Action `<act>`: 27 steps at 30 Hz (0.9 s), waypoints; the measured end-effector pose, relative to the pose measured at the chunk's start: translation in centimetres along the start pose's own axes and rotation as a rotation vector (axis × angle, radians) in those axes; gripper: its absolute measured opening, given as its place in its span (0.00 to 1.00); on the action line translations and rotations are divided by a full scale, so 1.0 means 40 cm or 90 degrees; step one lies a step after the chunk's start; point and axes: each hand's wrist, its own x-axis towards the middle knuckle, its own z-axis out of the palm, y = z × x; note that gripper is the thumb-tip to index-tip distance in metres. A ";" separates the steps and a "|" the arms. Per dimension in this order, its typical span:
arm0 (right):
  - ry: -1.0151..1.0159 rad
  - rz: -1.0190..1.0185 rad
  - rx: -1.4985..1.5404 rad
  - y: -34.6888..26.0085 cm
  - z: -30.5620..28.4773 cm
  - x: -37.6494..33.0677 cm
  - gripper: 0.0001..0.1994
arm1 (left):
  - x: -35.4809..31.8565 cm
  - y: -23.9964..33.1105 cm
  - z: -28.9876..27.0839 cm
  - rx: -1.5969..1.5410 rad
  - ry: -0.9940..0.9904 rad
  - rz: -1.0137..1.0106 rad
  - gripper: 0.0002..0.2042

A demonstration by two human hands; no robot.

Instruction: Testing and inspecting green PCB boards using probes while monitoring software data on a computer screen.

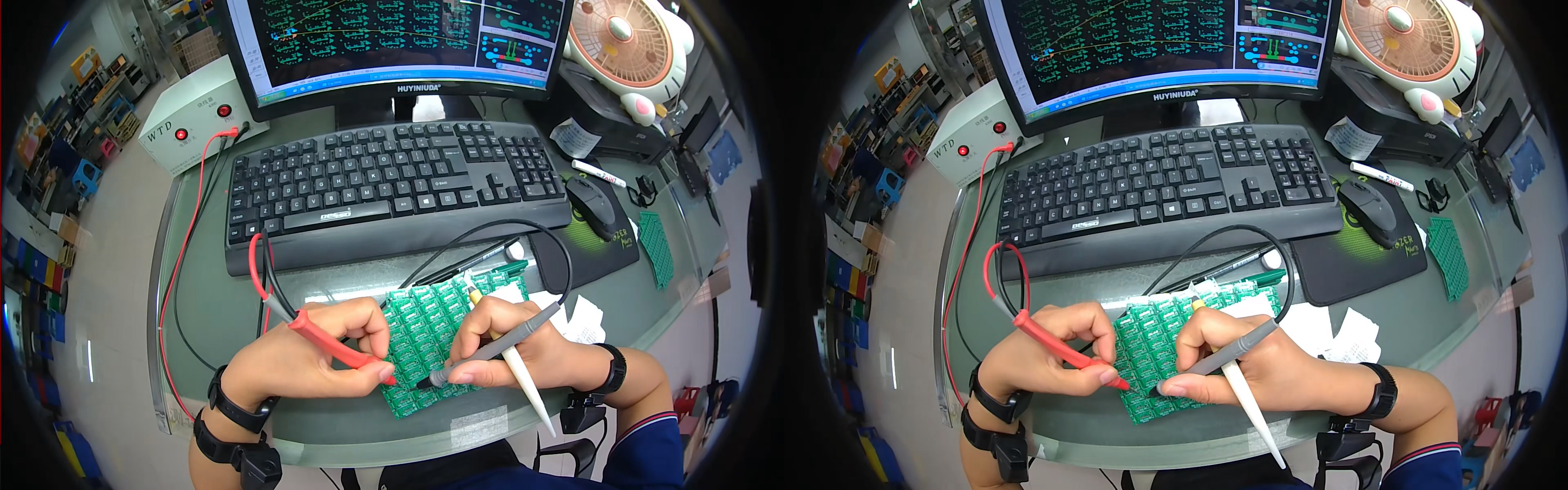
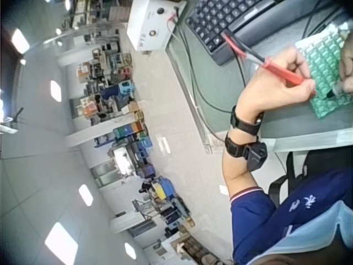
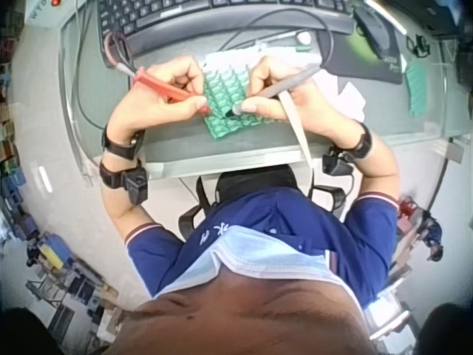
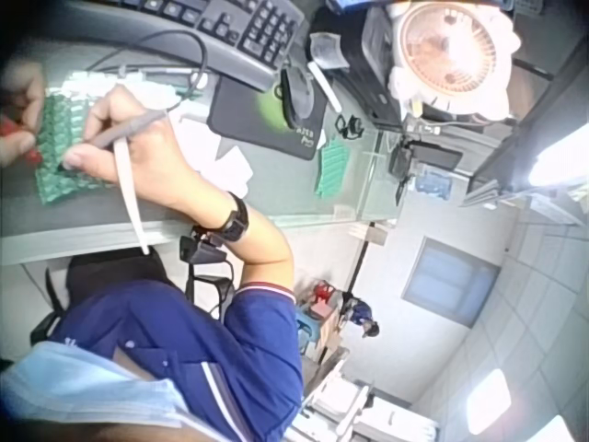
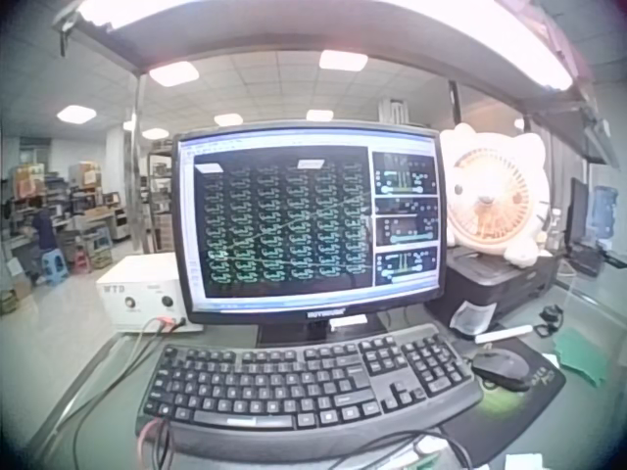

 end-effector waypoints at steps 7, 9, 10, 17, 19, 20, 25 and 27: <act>0.008 -0.003 0.004 0.003 0.001 -0.003 0.14 | 0.000 0.001 0.001 0.019 0.007 0.014 0.12; 0.008 -0.004 0.004 0.004 0.003 -0.002 0.14 | 0.000 0.000 0.002 0.014 0.010 0.016 0.12; 0.008 -0.006 0.001 0.004 0.004 -0.001 0.14 | 0.000 0.000 0.003 0.009 0.011 0.015 0.12; -0.074 0.019 -0.038 -0.008 -0.015 0.002 0.15 | -0.001 0.001 0.001 0.016 -0.003 -0.003 0.12; -0.076 0.013 -0.044 -0.011 -0.019 0.002 0.15 | -0.001 0.001 0.002 0.001 -0.002 -0.004 0.12; -0.080 0.010 -0.055 -0.011 -0.020 0.002 0.15 | -0.001 0.002 0.002 -0.008 -0.008 -0.011 0.12; -0.075 0.014 -0.046 -0.013 -0.020 0.001 0.15 | -0.002 0.005 0.003 0.009 -0.003 -0.018 0.12; -0.074 0.013 -0.043 -0.011 -0.019 0.000 0.15 | -0.002 0.005 0.003 0.008 -0.003 -0.020 0.12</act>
